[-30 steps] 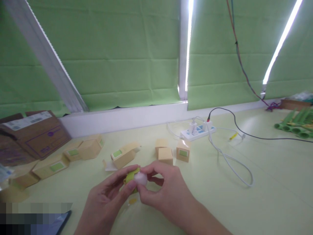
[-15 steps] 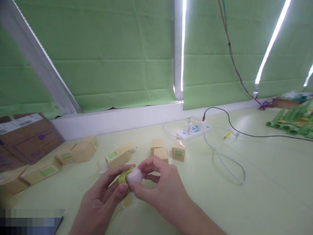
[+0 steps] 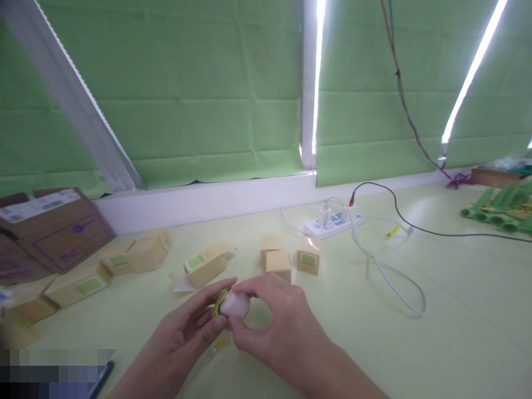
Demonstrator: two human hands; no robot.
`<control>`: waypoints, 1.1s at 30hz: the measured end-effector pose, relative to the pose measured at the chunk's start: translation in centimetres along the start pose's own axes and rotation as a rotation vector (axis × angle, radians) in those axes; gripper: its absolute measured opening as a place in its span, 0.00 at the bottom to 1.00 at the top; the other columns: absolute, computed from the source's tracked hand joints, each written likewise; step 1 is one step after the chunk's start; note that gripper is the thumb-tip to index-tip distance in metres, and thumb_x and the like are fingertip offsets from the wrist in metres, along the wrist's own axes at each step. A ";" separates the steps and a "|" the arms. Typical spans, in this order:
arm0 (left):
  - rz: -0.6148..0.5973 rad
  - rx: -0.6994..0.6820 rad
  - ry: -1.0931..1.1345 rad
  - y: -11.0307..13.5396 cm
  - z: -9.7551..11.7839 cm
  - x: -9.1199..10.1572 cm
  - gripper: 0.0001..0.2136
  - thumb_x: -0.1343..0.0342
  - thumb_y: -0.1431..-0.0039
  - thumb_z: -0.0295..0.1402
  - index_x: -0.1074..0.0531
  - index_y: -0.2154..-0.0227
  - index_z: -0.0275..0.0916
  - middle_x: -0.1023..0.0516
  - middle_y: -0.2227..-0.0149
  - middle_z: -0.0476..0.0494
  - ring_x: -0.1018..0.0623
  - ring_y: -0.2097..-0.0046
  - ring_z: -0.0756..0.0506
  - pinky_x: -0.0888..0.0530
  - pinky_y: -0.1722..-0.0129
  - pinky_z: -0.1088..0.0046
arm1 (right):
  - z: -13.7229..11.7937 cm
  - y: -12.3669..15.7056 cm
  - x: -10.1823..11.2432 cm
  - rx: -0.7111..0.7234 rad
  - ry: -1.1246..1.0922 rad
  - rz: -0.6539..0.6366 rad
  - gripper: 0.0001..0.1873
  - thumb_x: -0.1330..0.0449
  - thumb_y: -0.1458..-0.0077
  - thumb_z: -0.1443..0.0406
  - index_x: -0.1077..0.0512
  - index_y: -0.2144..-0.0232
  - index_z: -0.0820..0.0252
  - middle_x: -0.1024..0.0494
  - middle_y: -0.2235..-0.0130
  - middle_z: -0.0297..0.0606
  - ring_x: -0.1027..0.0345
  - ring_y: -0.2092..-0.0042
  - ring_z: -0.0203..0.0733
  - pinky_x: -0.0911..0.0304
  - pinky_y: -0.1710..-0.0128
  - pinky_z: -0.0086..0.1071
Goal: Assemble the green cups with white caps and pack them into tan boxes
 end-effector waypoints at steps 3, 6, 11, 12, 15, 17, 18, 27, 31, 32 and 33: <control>0.010 -0.050 -0.066 0.0 0.6 0.0 0.19 0.40 0.40 0.41 0.24 0.48 0.43 0.17 0.53 0.42 0.18 0.54 0.41 0.22 0.54 0.70 | -0.2 -0.1 -0.3 0.057 0.027 -0.029 0.22 0.33 0.51 0.72 0.24 0.53 0.53 0.16 0.59 0.34 0.23 0.59 0.42 0.27 0.56 0.34; 0.036 -0.029 -0.050 0.0 0.8 0.2 0.17 0.41 0.40 0.43 0.22 0.51 0.42 0.15 0.60 0.43 0.17 0.60 0.42 0.21 0.60 0.71 | -0.3 0.0 -0.3 0.105 0.030 -0.033 0.22 0.34 0.52 0.74 0.24 0.53 0.55 0.17 0.58 0.37 0.23 0.56 0.42 0.27 0.53 0.34; 0.079 -0.001 -0.005 0.3 0.5 -0.1 0.17 0.41 0.40 0.42 0.22 0.51 0.42 0.14 0.60 0.45 0.17 0.60 0.43 0.20 0.60 0.73 | -0.4 0.1 0.0 0.115 0.073 -0.027 0.20 0.34 0.52 0.73 0.24 0.56 0.56 0.18 0.57 0.39 0.24 0.55 0.43 0.27 0.51 0.36; 0.097 -0.014 -0.023 0.3 0.4 -0.3 0.16 0.42 0.39 0.42 0.22 0.51 0.42 0.14 0.59 0.44 0.16 0.59 0.43 0.20 0.60 0.73 | -0.4 0.1 0.0 0.112 0.081 -0.031 0.20 0.34 0.53 0.73 0.24 0.56 0.56 0.18 0.57 0.39 0.24 0.55 0.44 0.27 0.51 0.36; 0.173 -0.087 -0.120 0.7 0.4 -0.6 0.15 0.44 0.37 0.40 0.22 0.51 0.43 0.16 0.53 0.44 0.17 0.53 0.43 0.21 0.55 0.73 | -0.7 0.1 0.1 0.120 0.101 -0.040 0.20 0.35 0.53 0.73 0.24 0.56 0.56 0.19 0.58 0.39 0.24 0.56 0.45 0.27 0.51 0.37; 0.229 -0.144 -0.205 0.9 0.5 -0.7 0.14 0.45 0.36 0.38 0.22 0.51 0.44 0.17 0.51 0.45 0.18 0.51 0.43 0.23 0.51 0.73 | -1.0 0.1 0.1 0.126 0.118 -0.034 0.19 0.36 0.53 0.73 0.24 0.57 0.56 0.18 0.58 0.40 0.24 0.56 0.46 0.26 0.52 0.38; 0.249 -0.164 -0.241 1.0 0.5 -0.7 0.13 0.46 0.36 0.38 0.22 0.51 0.45 0.17 0.50 0.45 0.19 0.50 0.43 0.24 0.50 0.73 | -1.1 0.1 0.0 0.129 0.128 -0.030 0.18 0.36 0.53 0.73 0.24 0.58 0.56 0.18 0.58 0.40 0.24 0.56 0.46 0.26 0.52 0.38; 0.253 -0.098 -0.149 0.6 0.5 -0.3 0.12 0.45 0.37 0.40 0.25 0.55 0.43 0.16 0.55 0.44 0.17 0.56 0.45 0.21 0.56 0.75 | -0.9 0.1 -0.1 0.095 0.113 -0.027 0.15 0.36 0.51 0.72 0.20 0.59 0.60 0.20 0.60 0.45 0.23 0.60 0.45 0.24 0.60 0.35; 0.255 -0.085 -0.068 0.4 0.4 -0.2 0.08 0.42 0.39 0.40 0.25 0.64 0.41 0.17 0.66 0.46 0.19 0.65 0.47 0.21 0.64 0.76 | -0.7 0.3 -0.3 0.097 0.101 -0.072 0.16 0.36 0.51 0.71 0.19 0.58 0.59 0.21 0.59 0.45 0.23 0.60 0.44 0.24 0.60 0.33; 0.245 -0.085 -0.059 0.4 0.4 -0.3 0.08 0.41 0.39 0.40 0.25 0.65 0.41 0.18 0.67 0.47 0.20 0.66 0.47 0.22 0.64 0.77 | -0.7 0.3 -0.3 0.096 0.095 -0.076 0.17 0.36 0.51 0.72 0.20 0.57 0.60 0.22 0.59 0.45 0.23 0.60 0.44 0.25 0.59 0.33; 0.236 -0.090 -0.052 0.3 0.5 -0.3 0.09 0.41 0.40 0.41 0.24 0.66 0.41 0.19 0.68 0.48 0.20 0.66 0.48 0.22 0.64 0.77 | -0.7 0.3 -0.3 0.097 0.089 -0.073 0.18 0.36 0.51 0.72 0.20 0.56 0.60 0.22 0.59 0.45 0.23 0.59 0.44 0.25 0.59 0.33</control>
Point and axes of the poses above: each hand's wrist, its own y-axis away from the middle knuckle, its own x-axis out of the back of the hand, z = x × y, the point moved 5 cm from there along -y, towards the middle knuckle
